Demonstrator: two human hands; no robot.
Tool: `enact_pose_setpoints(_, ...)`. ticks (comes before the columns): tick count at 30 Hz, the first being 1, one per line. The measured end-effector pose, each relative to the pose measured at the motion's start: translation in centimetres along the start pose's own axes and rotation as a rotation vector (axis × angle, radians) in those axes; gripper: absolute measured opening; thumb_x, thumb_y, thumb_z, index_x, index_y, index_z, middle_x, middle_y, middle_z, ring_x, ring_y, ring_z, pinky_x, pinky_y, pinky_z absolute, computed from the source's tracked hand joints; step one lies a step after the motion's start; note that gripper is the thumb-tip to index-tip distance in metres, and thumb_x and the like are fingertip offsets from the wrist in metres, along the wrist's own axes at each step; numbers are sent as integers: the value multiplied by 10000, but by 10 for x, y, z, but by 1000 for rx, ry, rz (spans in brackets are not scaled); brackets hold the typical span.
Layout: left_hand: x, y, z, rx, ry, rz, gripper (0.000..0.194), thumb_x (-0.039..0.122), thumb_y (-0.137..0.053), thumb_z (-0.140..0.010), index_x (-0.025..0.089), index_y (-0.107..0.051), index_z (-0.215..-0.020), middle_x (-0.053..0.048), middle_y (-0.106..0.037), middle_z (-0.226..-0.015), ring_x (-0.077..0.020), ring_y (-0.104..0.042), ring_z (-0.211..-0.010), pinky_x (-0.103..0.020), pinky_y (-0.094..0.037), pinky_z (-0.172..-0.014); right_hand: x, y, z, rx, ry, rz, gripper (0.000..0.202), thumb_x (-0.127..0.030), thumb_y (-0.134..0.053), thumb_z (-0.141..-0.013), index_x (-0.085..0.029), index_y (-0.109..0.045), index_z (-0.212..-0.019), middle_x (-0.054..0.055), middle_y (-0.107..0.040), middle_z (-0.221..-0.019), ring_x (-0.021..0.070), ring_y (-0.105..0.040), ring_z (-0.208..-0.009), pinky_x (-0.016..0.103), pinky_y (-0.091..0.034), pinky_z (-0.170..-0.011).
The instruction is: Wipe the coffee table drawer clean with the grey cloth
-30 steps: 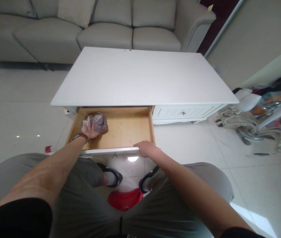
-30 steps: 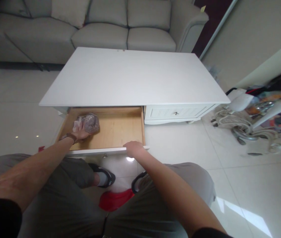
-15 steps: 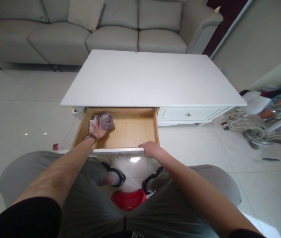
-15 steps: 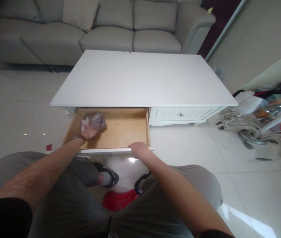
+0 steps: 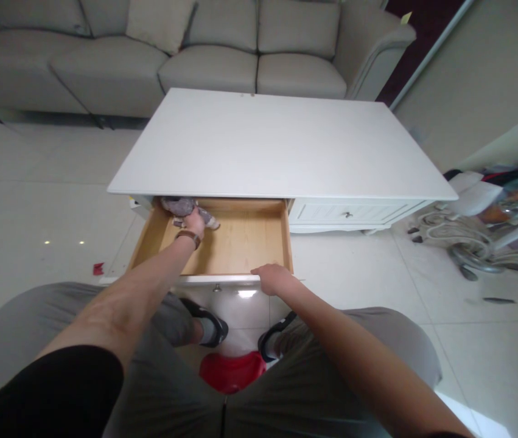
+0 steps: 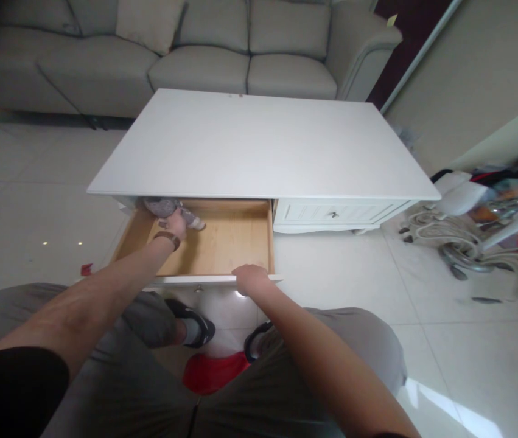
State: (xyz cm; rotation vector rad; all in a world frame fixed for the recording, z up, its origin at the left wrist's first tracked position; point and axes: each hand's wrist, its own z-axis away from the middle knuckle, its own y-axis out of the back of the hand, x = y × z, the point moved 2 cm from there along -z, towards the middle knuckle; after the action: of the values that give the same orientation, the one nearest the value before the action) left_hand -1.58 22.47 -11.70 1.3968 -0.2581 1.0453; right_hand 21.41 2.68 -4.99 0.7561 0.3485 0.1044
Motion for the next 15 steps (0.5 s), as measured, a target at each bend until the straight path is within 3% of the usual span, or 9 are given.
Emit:
enact_pose_setpoints(2, 11, -27, 10, 5, 0, 6, 717, 528, -363, -1062, -74, -525, -1418, -287, -623, -1418, -348, -567, -1347, -522, -485, -1079, -2, 0, -1, -5, 3, 3, 542, -139, -612, -908, -277, -675, -1429, 118, -686, -1426, 281, -679, -1266, 402, -553, -1037)
enact_pose_setpoints(5, 28, -69, 34, -44, -94, 10, 646, 553, -396, -1051, 32, -607, -1369, -248, -650, -1406, -322, -517, -1422, -511, -429, -1149, -3, 2, 0, -2, -9, 11, 542, -136, -604, -922, -260, -660, -1446, 142, -696, -1400, 291, -684, -1257, 420, -561, -1028)
enact_pose_setpoints(9, 51, -121, 79, -213, -310, -7, 456, 362, -383, -1082, 99, -653, -1339, -222, -691, -1365, -288, -579, -1355, -511, -439, -1140, -7, 5, 3, -6, -36, 11, 504, -147, -592, -950, -250, -660, -1439, 159, -703, -1379, 303, -684, -1261, 432, -562, -1025)
enact_pose_setpoints(12, 71, -150, 114, -379, -534, -33, 411, 232, -387, -1075, 140, -644, -1383, -204, -656, -1440, -243, -606, -1330, -448, -462, -1127, -10, 8, 5, -16, -58, -1, 481, -143, -582, -958, -229, -672, -1423, 169, -698, -1385, 318, -676, -1274, 441, -559, -1027)
enact_pose_setpoints(15, 85, -165, 134, -481, -727, -77, 457, 212, -371, -1082, 144, -573, -1486, -218, -564, -1545, -213, -565, -1382, -365, -449, -1126, -10, 10, 7, -32, -77, 6, 462, -117, -545, -967, -169, -680, -1405, 191, -703, -1367, 332, -669, -1281, 447, -560, -1022)
